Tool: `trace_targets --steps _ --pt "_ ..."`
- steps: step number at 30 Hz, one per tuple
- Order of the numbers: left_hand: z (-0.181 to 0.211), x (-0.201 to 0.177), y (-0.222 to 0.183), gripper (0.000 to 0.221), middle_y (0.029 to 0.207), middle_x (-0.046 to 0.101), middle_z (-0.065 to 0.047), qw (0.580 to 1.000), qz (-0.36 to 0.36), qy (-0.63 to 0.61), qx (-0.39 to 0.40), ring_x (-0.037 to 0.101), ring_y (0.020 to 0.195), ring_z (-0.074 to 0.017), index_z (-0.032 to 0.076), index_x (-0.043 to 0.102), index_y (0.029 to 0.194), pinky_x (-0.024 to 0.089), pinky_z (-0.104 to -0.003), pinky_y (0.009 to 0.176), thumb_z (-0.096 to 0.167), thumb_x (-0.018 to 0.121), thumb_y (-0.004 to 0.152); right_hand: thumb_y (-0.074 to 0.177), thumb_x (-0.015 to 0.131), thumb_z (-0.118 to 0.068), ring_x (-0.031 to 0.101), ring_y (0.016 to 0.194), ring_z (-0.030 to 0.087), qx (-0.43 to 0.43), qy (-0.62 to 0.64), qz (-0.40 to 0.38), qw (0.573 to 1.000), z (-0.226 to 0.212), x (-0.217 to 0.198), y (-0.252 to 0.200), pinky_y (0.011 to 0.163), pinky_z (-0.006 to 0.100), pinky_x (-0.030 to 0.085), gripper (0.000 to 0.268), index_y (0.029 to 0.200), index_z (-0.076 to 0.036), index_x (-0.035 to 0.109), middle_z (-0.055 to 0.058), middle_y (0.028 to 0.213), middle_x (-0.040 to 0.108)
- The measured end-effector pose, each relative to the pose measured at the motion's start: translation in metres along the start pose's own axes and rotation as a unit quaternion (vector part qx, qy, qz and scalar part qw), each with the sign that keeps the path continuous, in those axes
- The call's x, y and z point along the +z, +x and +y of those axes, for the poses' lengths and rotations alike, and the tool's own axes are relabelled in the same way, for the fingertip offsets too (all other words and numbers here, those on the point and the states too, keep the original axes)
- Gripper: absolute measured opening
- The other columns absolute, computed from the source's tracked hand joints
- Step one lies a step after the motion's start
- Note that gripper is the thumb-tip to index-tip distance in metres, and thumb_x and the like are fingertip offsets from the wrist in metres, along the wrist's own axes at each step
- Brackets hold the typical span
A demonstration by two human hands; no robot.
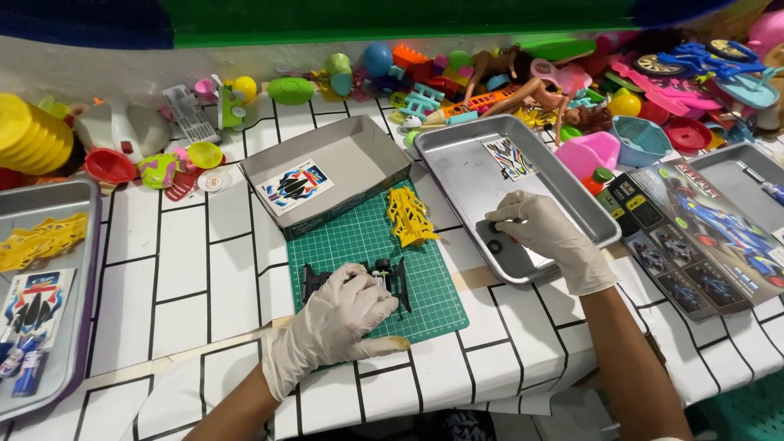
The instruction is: Assembling a Mini 4WD toy car by installing gears, motor, and chassis components.
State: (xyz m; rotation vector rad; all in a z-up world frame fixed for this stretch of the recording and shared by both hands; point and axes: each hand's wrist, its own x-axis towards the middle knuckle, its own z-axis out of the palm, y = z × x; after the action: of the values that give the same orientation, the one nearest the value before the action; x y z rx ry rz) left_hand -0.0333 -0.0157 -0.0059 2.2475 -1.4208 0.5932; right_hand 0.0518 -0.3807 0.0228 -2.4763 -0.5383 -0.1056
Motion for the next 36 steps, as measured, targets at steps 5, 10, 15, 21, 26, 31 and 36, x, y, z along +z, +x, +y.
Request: trace_targets --steps 5,10,15,21,26,31,36 --pt "0.000 0.001 -0.001 0.060 0.094 0.071 -0.011 1.000 0.003 0.008 0.004 0.067 0.093 -0.0290 0.003 0.070 0.104 0.046 -0.049 0.100 0.062 0.070 0.088 0.086 0.072 -0.001 0.074 0.085 0.016 0.126 0.021 -0.060 0.990 0.001 -0.005 0.010 0.075 0.030 0.059 0.022 0.107 -0.004 0.076 0.006 0.096 0.077" --pt "-0.001 0.001 -0.002 0.060 0.097 0.072 -0.011 1.000 0.011 0.001 0.004 0.067 0.095 -0.0291 0.003 0.070 0.103 0.046 -0.048 0.100 0.062 0.070 0.090 0.082 0.077 -0.005 0.072 0.083 0.020 0.069 -0.076 -0.058 0.993 0.011 -0.007 0.013 0.076 0.032 0.056 0.022 0.103 -0.006 0.080 0.008 0.094 0.077" --pt "-0.002 0.002 -0.002 0.059 0.098 0.072 -0.011 1.000 0.014 -0.003 0.000 0.067 0.098 -0.0293 0.003 0.070 0.104 0.046 -0.048 0.101 0.061 0.069 0.090 0.081 0.079 -0.007 0.072 0.083 0.022 0.075 -0.124 -0.056 0.988 0.009 -0.003 0.017 0.076 0.032 0.056 0.020 0.100 -0.008 0.082 0.009 0.096 0.077" --pt "-0.002 0.002 -0.001 0.061 0.099 0.071 -0.011 0.999 0.023 -0.030 -0.008 0.066 0.097 -0.0291 0.003 0.068 0.108 0.045 -0.048 0.101 0.062 0.068 0.091 0.088 0.075 -0.011 0.073 0.072 0.025 0.207 -0.058 -0.105 0.971 0.010 -0.001 0.023 0.066 0.035 0.058 0.017 0.104 -0.006 0.078 0.010 0.089 0.077" --pt "-0.002 0.003 -0.002 0.060 0.098 0.069 -0.011 0.999 0.006 -0.031 -0.016 0.065 0.095 -0.0294 0.004 0.067 0.111 0.045 -0.049 0.101 0.061 0.068 0.091 0.082 0.075 -0.005 0.070 0.072 0.025 0.045 -0.073 -0.077 0.993 0.016 -0.001 0.019 0.068 0.034 0.058 0.021 0.103 -0.004 0.078 0.011 0.090 0.073" --pt "-0.003 0.006 -0.003 0.061 0.100 0.068 -0.010 1.000 -0.005 -0.023 -0.019 0.065 0.097 -0.0300 0.006 0.064 0.113 0.045 -0.050 0.102 0.062 0.067 0.090 0.082 0.073 -0.004 0.069 0.076 0.028 0.034 -0.117 -0.089 0.988 0.018 0.002 0.016 0.073 0.035 0.057 0.021 0.102 -0.005 0.079 0.011 0.091 0.074" --pt "-0.004 0.006 -0.002 0.061 0.102 0.068 -0.009 1.000 0.015 -0.012 -0.019 0.065 0.097 -0.0282 0.006 0.063 0.117 0.045 -0.050 0.101 0.061 0.066 0.091 0.082 0.072 -0.005 0.070 0.079 0.028 -0.019 -0.158 -0.080 0.984 0.019 0.005 0.015 0.076 0.036 0.057 0.019 0.100 -0.006 0.079 0.010 0.091 0.073"
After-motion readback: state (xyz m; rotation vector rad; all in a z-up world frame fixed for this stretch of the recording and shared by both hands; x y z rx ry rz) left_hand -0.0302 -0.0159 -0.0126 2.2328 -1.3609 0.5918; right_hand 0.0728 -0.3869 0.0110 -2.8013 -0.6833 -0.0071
